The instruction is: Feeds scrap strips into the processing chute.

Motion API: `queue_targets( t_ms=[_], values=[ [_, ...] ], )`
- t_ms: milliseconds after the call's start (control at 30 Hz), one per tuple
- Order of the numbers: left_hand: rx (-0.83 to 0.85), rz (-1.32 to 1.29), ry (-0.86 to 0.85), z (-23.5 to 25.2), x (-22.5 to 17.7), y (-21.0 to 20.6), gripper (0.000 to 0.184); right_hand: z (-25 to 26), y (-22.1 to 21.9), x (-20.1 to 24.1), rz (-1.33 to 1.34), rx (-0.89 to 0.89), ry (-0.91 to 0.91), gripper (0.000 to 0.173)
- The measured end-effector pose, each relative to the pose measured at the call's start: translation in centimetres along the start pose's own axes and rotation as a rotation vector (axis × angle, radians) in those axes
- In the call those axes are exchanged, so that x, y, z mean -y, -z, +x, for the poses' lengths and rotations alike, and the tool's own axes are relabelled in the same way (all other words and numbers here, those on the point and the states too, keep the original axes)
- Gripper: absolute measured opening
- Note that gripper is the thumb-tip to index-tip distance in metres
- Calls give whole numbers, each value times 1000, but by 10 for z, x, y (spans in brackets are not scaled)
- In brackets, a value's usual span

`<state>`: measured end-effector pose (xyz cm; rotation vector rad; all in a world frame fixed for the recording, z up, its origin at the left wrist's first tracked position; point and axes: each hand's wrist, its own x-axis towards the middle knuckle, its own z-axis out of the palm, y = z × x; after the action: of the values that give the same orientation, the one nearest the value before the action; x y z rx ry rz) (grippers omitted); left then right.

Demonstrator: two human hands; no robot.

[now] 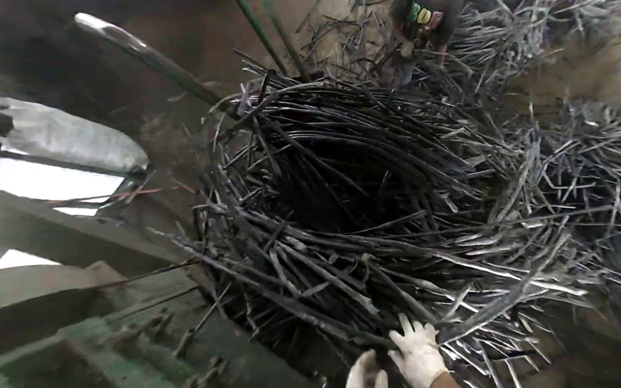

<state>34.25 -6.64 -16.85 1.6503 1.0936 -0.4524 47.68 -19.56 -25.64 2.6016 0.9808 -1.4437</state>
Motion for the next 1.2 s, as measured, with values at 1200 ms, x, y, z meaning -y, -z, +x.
queue_targets(
  t_ms=[1200],
  values=[
    [-968,440,624,316,-80,-5,84,440,495,-181,213,-583,-293,102]
  ],
)
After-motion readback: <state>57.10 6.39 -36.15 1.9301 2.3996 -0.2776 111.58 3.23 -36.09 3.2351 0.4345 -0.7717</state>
